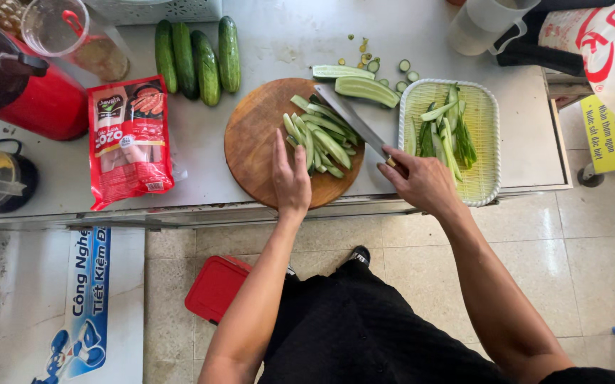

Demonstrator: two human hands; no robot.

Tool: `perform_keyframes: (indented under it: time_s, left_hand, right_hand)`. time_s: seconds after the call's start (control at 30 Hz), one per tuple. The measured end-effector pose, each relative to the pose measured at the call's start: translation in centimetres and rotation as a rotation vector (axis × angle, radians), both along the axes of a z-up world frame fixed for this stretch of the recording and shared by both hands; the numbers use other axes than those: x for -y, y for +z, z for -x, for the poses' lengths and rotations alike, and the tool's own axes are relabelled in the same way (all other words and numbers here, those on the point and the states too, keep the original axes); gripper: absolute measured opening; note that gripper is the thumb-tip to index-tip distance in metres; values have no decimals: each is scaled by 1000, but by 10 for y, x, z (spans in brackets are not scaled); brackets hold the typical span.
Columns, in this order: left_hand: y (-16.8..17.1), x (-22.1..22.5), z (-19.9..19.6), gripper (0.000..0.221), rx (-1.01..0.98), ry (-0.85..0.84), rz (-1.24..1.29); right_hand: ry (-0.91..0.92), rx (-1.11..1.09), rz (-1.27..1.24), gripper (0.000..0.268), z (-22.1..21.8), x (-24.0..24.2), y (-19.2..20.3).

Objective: The person cuts cucumbers into long strips on a wooden cutting board using a cleaver and places the pieces into a white plastic basket.

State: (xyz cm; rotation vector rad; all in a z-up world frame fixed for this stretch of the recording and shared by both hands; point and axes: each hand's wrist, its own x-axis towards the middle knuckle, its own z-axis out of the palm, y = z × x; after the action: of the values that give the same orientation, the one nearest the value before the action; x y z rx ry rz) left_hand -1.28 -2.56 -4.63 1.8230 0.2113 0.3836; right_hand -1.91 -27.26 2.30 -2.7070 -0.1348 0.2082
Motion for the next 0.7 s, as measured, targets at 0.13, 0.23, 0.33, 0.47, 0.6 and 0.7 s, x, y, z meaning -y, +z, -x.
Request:
perform_keyframes:
  time_s: [0.13,0.23,0.33,0.47,0.6,0.7]
  left_hand:
    - [-15,17,-13,74,20,13,19]
    - [-18,18,-19,75,24,18,23]
    - [-18,21,-20,75,20,33,15]
    - [-12,20,-19,73,69,8,77]
    - [-6,23,-17,71,61,81,47]
    - [-6,27,-16,70,74,129,113]
  right_hand:
    - [28,-108,-55,55,14,-13,2]
    - [21,-217,-57,54,26,-27,10]
    - [76,-195,-204,53,38,-34,9]
    - [44,-183,-120,52,27,-24,-2]
    - [-47,-142,-28,53,15,5,4]
    - [-31,-97,-103,53,25,7,6]
